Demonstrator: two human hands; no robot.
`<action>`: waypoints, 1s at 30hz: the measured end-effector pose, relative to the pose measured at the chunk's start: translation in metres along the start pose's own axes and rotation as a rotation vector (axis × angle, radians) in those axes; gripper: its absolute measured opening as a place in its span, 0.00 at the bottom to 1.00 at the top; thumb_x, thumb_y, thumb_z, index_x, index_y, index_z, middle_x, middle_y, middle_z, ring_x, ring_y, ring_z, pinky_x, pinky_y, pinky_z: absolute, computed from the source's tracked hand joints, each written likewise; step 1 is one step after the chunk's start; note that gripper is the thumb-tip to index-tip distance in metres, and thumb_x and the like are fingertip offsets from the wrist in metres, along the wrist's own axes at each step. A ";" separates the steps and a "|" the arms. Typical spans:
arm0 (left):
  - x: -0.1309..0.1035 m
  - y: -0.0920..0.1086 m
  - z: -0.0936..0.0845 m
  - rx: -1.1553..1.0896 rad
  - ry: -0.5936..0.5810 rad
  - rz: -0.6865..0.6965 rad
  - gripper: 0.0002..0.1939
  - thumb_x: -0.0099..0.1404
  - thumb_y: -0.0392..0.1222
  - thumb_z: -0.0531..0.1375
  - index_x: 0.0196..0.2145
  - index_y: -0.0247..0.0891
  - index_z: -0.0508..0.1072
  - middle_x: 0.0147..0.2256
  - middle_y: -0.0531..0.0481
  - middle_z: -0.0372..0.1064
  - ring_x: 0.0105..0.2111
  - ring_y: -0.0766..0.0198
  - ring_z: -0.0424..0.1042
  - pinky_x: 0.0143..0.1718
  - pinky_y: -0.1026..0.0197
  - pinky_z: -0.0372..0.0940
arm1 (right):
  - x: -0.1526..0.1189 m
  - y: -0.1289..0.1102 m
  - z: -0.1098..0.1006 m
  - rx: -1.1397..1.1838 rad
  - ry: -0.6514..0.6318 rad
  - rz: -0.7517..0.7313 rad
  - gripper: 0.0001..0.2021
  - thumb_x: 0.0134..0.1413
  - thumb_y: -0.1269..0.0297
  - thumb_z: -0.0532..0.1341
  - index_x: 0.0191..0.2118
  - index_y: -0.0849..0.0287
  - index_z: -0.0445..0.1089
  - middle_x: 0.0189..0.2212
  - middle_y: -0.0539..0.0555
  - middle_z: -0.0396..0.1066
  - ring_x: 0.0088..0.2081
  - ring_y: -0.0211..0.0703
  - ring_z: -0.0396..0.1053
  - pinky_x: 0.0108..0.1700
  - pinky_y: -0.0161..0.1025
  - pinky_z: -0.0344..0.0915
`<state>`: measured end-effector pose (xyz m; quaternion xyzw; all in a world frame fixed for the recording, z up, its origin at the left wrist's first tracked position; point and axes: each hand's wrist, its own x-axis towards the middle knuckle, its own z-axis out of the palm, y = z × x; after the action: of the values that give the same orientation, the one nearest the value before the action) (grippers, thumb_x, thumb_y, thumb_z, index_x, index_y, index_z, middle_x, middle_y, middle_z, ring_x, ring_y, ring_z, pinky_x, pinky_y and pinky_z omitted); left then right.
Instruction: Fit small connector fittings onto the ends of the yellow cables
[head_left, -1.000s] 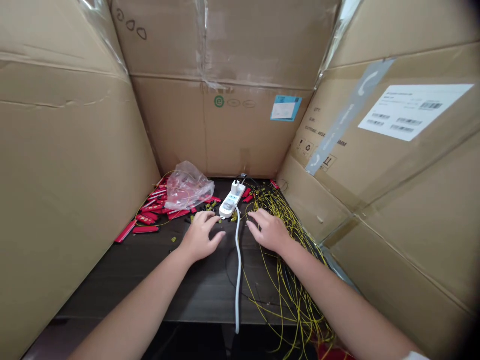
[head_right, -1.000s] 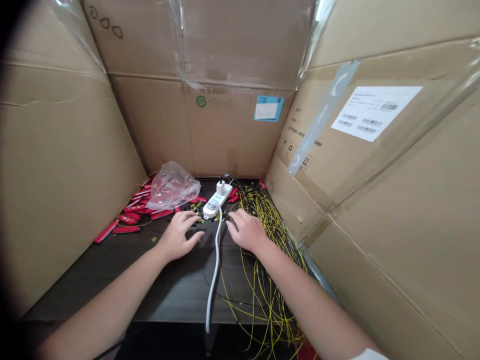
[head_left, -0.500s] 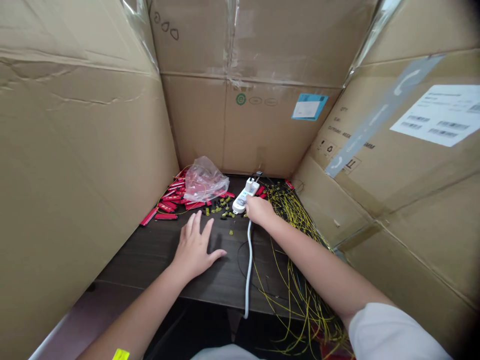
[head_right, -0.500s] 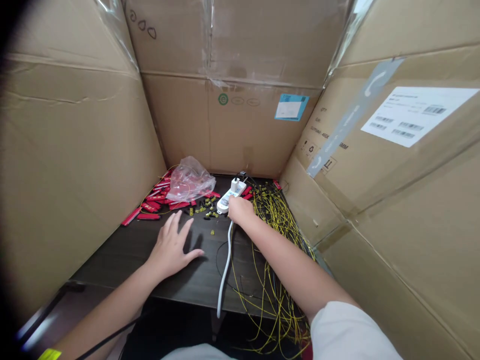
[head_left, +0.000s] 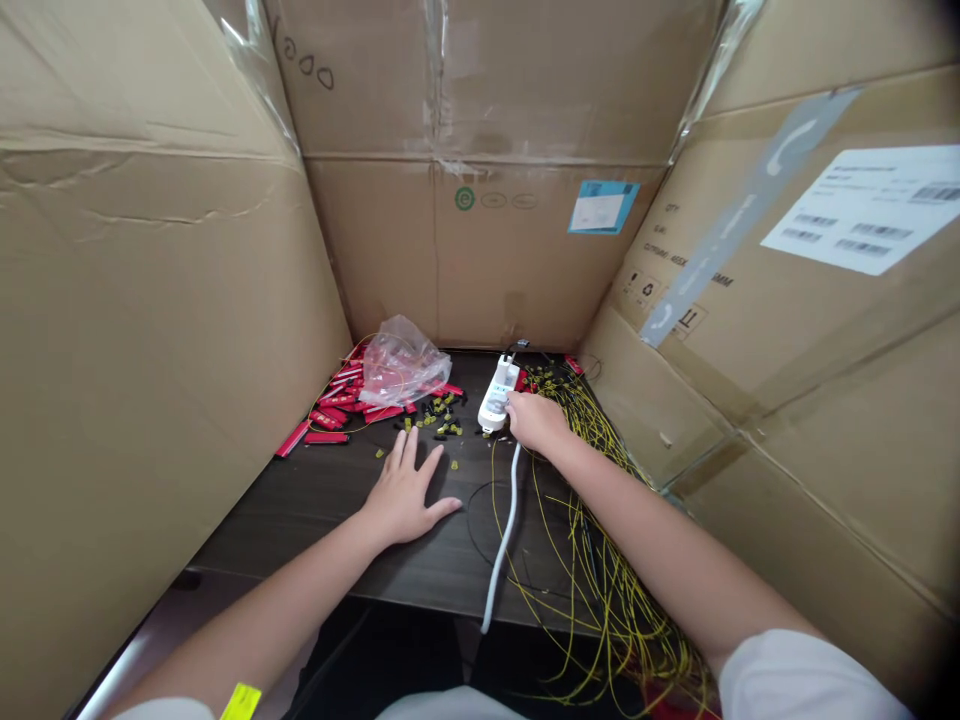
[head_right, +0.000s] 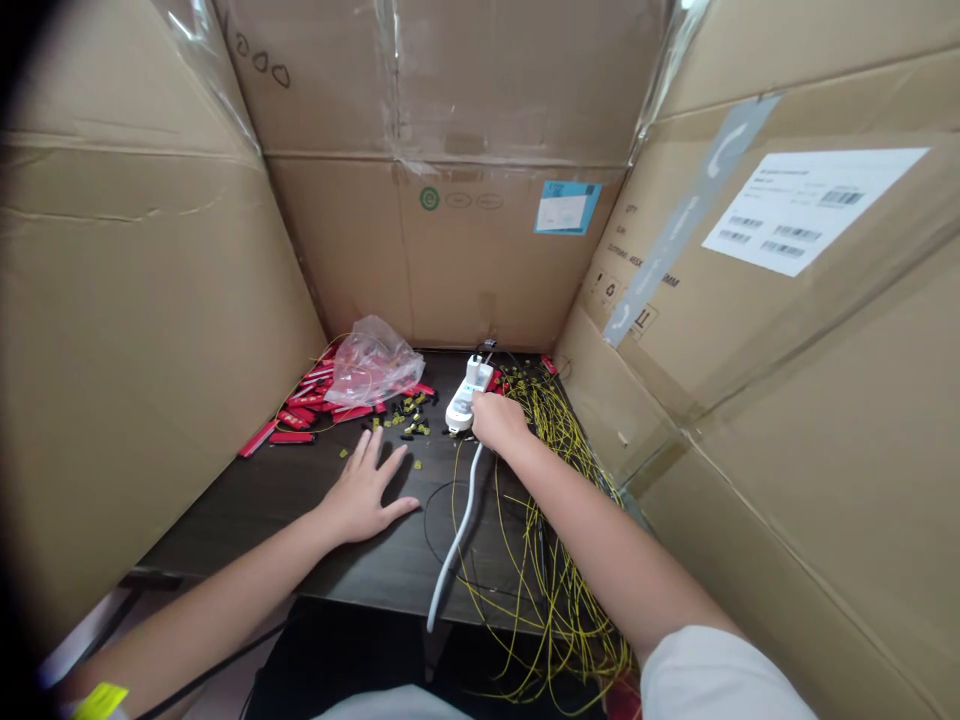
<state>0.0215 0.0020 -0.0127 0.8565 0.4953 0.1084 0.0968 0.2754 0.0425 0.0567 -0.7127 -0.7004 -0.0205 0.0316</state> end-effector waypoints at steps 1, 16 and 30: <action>0.006 0.003 0.001 -0.003 -0.004 0.017 0.44 0.57 0.70 0.52 0.65 0.47 0.52 0.68 0.39 0.25 0.66 0.42 0.24 0.62 0.40 0.42 | 0.000 0.001 -0.001 0.003 0.005 0.006 0.14 0.61 0.64 0.49 0.46 0.60 0.68 0.43 0.61 0.72 0.44 0.52 0.71 0.41 0.41 0.63; 0.088 0.025 0.011 0.064 0.105 -0.047 0.44 0.57 0.71 0.50 0.64 0.43 0.54 0.67 0.37 0.32 0.67 0.42 0.30 0.61 0.37 0.42 | 0.011 -0.002 -0.013 0.025 0.003 0.011 0.14 0.61 0.62 0.50 0.45 0.60 0.69 0.41 0.61 0.73 0.43 0.51 0.71 0.42 0.40 0.62; 0.119 0.008 0.011 0.075 0.083 0.048 0.38 0.60 0.66 0.52 0.61 0.41 0.59 0.63 0.36 0.46 0.63 0.42 0.47 0.60 0.43 0.48 | 0.014 0.003 -0.009 0.029 0.005 -0.024 0.13 0.61 0.62 0.50 0.44 0.59 0.69 0.41 0.60 0.73 0.44 0.51 0.71 0.42 0.40 0.62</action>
<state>0.0888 0.1008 -0.0099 0.8660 0.4818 0.1272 0.0413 0.2785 0.0560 0.0671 -0.7038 -0.7089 -0.0127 0.0434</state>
